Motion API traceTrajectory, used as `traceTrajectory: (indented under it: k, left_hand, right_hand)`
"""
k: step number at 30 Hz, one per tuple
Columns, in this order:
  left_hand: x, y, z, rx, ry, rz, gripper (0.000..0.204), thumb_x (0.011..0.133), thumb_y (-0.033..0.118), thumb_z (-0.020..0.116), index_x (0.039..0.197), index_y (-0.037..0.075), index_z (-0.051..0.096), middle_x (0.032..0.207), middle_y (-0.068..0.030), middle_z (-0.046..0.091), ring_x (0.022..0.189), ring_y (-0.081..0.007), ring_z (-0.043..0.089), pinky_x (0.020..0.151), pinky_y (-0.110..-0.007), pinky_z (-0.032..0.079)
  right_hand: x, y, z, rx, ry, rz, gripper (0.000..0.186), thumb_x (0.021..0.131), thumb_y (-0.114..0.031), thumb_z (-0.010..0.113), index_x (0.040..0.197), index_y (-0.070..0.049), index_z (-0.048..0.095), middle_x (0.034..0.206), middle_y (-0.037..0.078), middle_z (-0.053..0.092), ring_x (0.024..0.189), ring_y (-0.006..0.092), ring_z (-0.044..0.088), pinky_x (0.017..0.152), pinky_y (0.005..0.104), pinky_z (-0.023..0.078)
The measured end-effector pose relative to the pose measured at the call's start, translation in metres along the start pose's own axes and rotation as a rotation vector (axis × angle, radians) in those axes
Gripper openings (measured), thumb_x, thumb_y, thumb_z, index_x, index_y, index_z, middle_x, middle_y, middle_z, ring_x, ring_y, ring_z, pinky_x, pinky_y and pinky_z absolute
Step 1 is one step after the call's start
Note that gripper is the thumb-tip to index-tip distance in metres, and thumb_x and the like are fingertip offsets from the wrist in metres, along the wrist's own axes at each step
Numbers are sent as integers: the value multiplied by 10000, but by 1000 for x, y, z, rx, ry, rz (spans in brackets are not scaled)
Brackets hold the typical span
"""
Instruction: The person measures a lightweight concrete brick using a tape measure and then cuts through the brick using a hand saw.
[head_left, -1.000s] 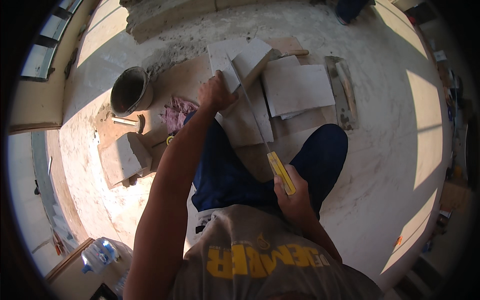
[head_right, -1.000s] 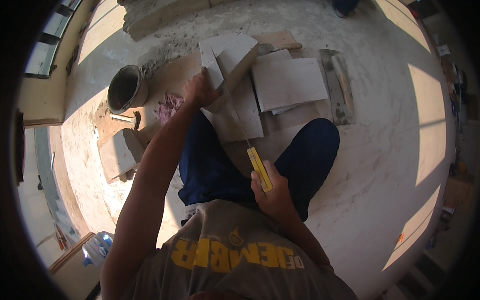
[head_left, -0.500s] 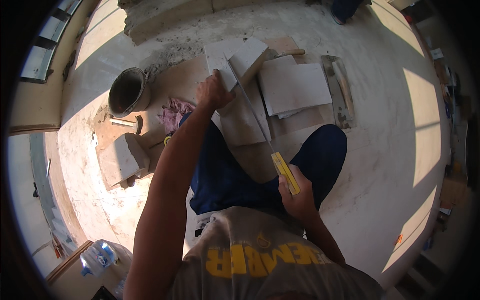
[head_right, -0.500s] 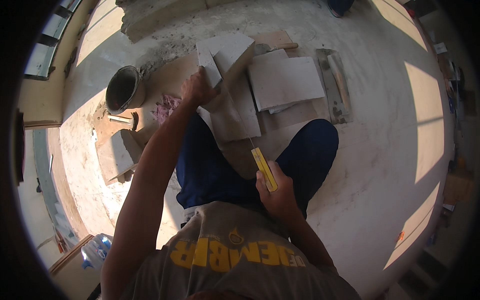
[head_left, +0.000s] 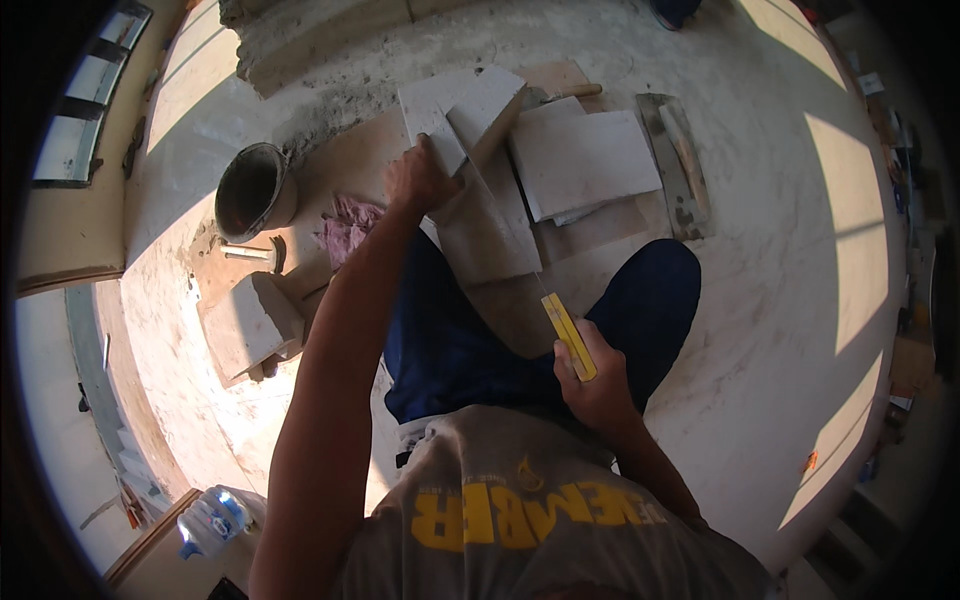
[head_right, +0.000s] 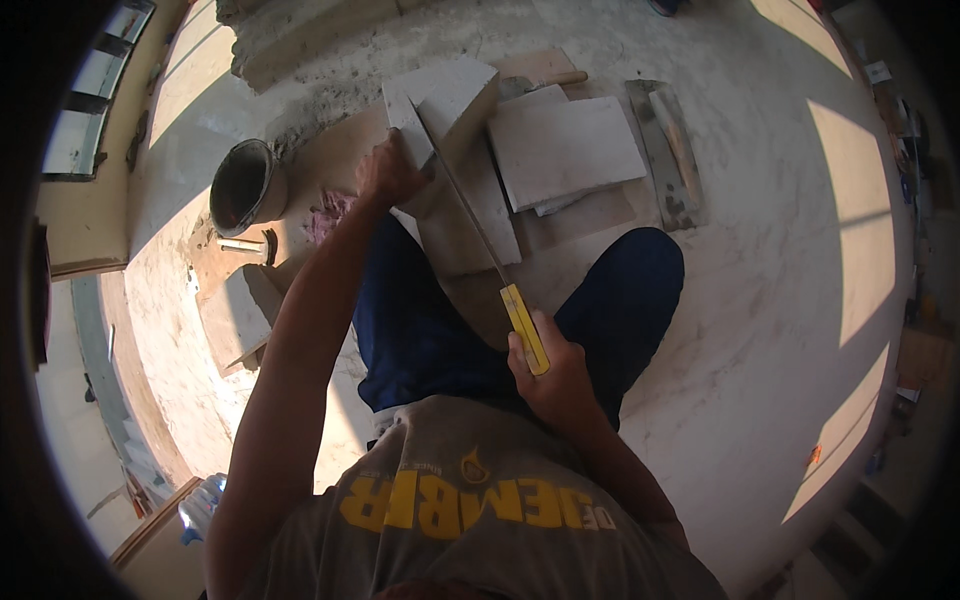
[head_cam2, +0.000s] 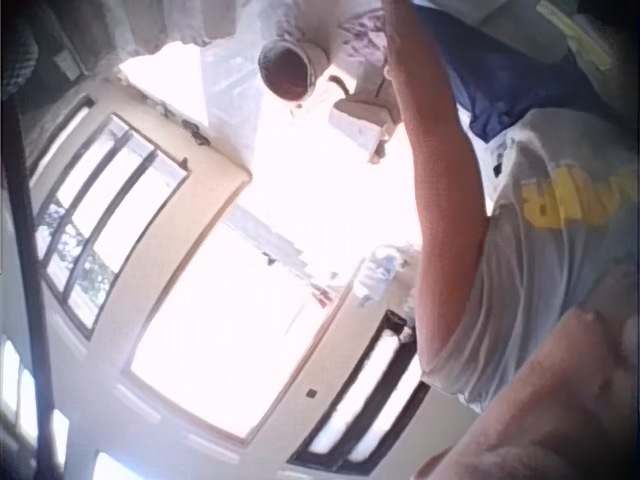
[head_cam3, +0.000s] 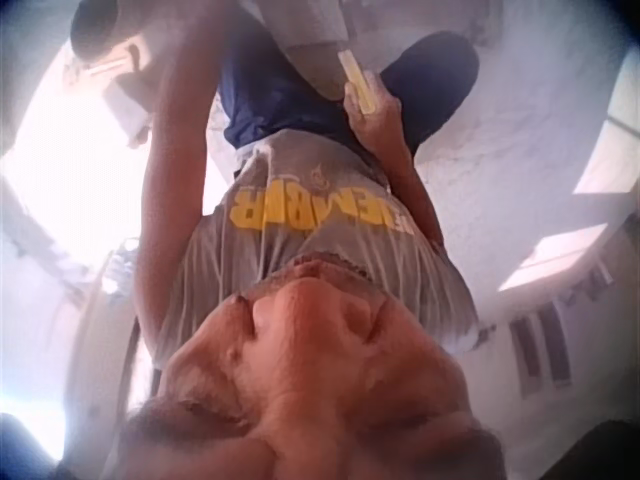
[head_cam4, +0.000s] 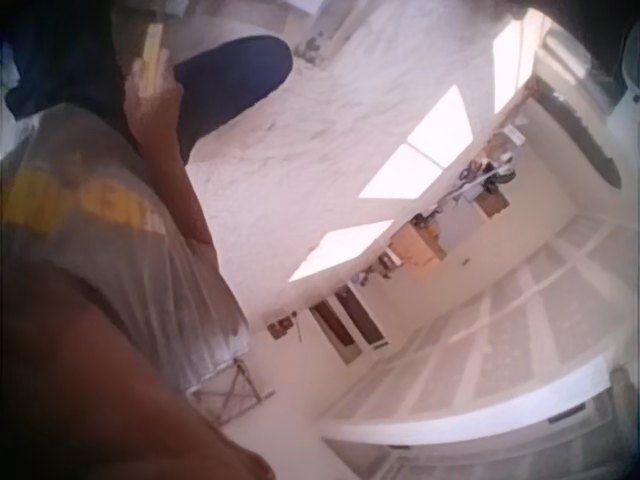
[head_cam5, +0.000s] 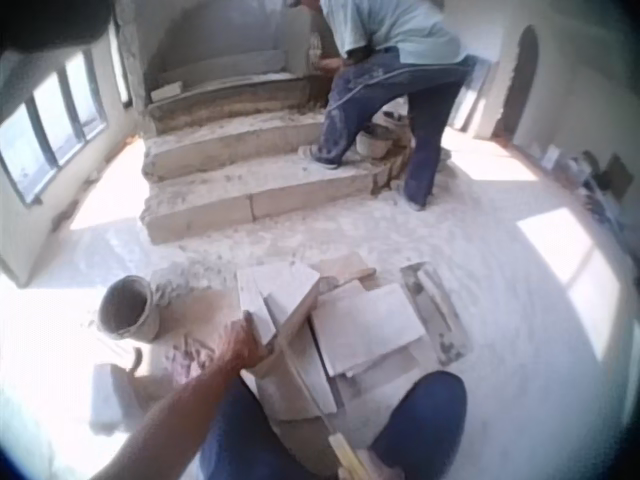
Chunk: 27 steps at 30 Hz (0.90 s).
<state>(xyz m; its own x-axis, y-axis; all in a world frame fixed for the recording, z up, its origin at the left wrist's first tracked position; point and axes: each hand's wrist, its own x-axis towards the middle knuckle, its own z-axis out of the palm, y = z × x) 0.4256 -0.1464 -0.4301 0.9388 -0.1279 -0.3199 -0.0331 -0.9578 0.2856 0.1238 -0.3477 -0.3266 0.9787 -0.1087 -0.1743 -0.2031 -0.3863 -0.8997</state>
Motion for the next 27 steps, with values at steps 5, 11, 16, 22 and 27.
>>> traceTrajectory:
  k: [5, 11, 16, 22, 27]
  left_hand:
    - [7, 16, 14, -1, 43, 11, 968, 748, 513, 870, 1446, -46, 499, 1230, -271, 743, 1166, -438, 728, 1005, -503, 587]
    - [7, -1, 9, 3, 57, 32, 929, 735, 492, 877, 1422, -18, 517, 1240, -271, 741, 1170, -441, 726, 1007, -516, 583]
    - [0, 5, 7, 0, 29, -11, 888, 741, 468, 879, 1401, -8, 525, 1242, -275, 738, 1190, -444, 716, 1025, -522, 574]
    - [3, 19, 10, -35, 55, 7, 860, 760, 445, 874, 1391, -21, 522, 1231, -272, 739, 1194, -447, 713, 1030, -522, 573]
    - [7, 4, 4, -30, 27, 4, 877, 757, 458, 873, 1399, -21, 516, 1237, -277, 736, 1192, -445, 713, 1031, -517, 572]
  right_hand:
    - [139, 24, 48, -211, 78, -165, 329, 1065, -279, 647, 1078, 44, 583, 871, 310, 699, 855, 536, 699, 741, 571, 554]
    - [76, 17, 32, -88, -5, -81, 307, 1065, -238, 646, 1139, 54, 583, 872, 297, 696, 849, 517, 712, 744, 525, 575]
    - [-4, -2, -2, 13, -24, 33, 318, 1068, -210, 653, 1220, 58, 575, 854, 290, 685, 856, 507, 720, 722, 505, 572]
    - [156, 15, 47, -187, 90, -188, 338, 1065, -285, 658, 1010, 27, 542, 842, 309, 671, 834, 552, 673, 712, 577, 525]
    - [64, 12, 31, -42, -6, -34, 290, 1058, -234, 667, 1084, 33, 558, 842, 287, 676, 849, 519, 704, 724, 537, 550]
